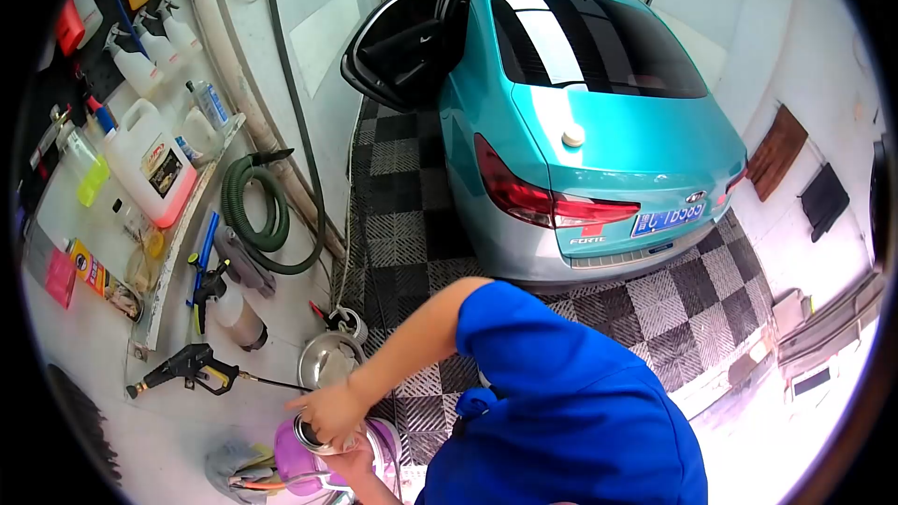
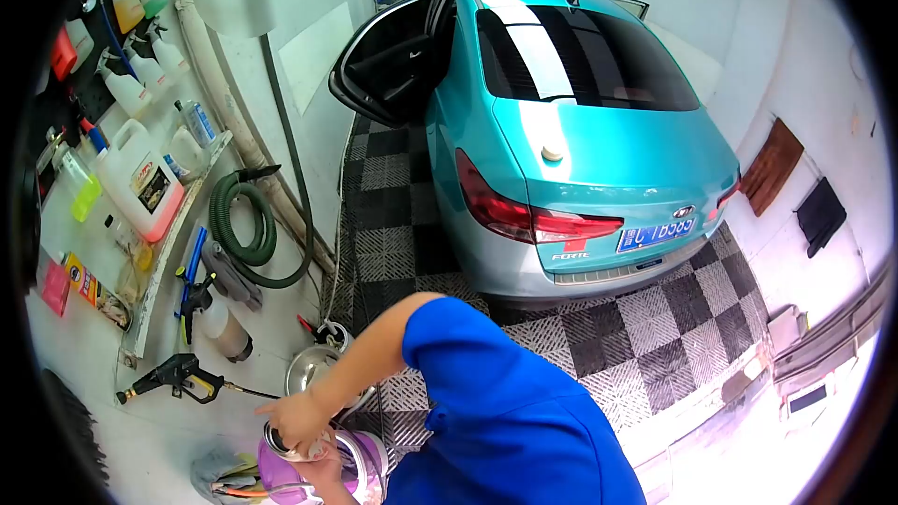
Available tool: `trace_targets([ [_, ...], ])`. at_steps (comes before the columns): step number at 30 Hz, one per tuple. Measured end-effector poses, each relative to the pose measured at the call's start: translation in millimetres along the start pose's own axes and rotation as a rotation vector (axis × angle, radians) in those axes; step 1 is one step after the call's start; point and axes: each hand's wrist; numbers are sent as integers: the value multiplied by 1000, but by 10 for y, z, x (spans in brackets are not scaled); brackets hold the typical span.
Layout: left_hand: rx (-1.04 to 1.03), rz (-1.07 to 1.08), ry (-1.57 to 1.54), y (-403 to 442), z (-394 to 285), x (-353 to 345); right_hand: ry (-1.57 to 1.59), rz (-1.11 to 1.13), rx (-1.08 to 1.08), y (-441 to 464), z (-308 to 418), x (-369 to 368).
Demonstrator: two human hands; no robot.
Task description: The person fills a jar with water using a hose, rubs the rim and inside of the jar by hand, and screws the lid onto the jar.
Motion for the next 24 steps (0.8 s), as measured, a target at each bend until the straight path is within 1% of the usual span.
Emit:
trace_targets([
  [1,1,-5,3,-10,-29,14,-82,-20,59,13,-120,-97],
  [3,146,200,-116,17,-78,47,-224,-439,258,-70,-290,-89],
  [4,121,134,-116,21,-57,-67,-207,-469,247,-157,-276,-18],
  [5,119,132,-116,48,-104,-18,-206,-470,248,-188,-223,-29],
  [7,-6,38,60,95,-217,75,-59,-567,150,-210,-94,-67],
  [8,-58,21,-45,89,-225,84,-53,-568,162,-219,-3,-89],
  [9,-73,15,-46,95,-217,97,59,-588,42,-194,125,-109],
  [10,-72,111,-35,104,-142,23,175,-604,-75,-152,261,-111],
  [11,-72,208,-23,87,-111,23,188,-605,-56,-60,404,-145],
  [13,-72,249,30,99,-40,-34,247,-735,-441,88,652,-163],
  [14,-76,266,69,92,-9,-57,283,-832,-513,149,715,-217],
  [16,-88,315,160,66,108,-95,111,-764,-1017,494,1005,-207],
  [17,-100,345,220,59,151,-140,188,-649,-977,490,1047,-129],
  [18,-115,377,294,75,185,-201,168,-644,-775,316,886,-156],
  [19,-132,364,341,84,182,-267,160,-625,-571,106,726,-106],
  [20,-168,325,387,89,182,-311,354,-448,-363,-55,585,224],
  [21,-183,143,243,79,132,-380,200,-433,-315,-101,500,119],
  [22,-106,264,154,18,83,-333,166,-564,-222,-220,420,103],
  [23,-11,411,72,-7,33,-268,218,-577,-98,-339,304,111],
  [24,-21,322,126,-47,32,-258,207,-447,-35,-446,209,196],
])
Point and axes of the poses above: each hand's wrist, its own y-axis towards the middle knuckle, its own x-axis out of the back of the hand, z = x × y, and after that the axes turned 12 degrees about z, right-handed
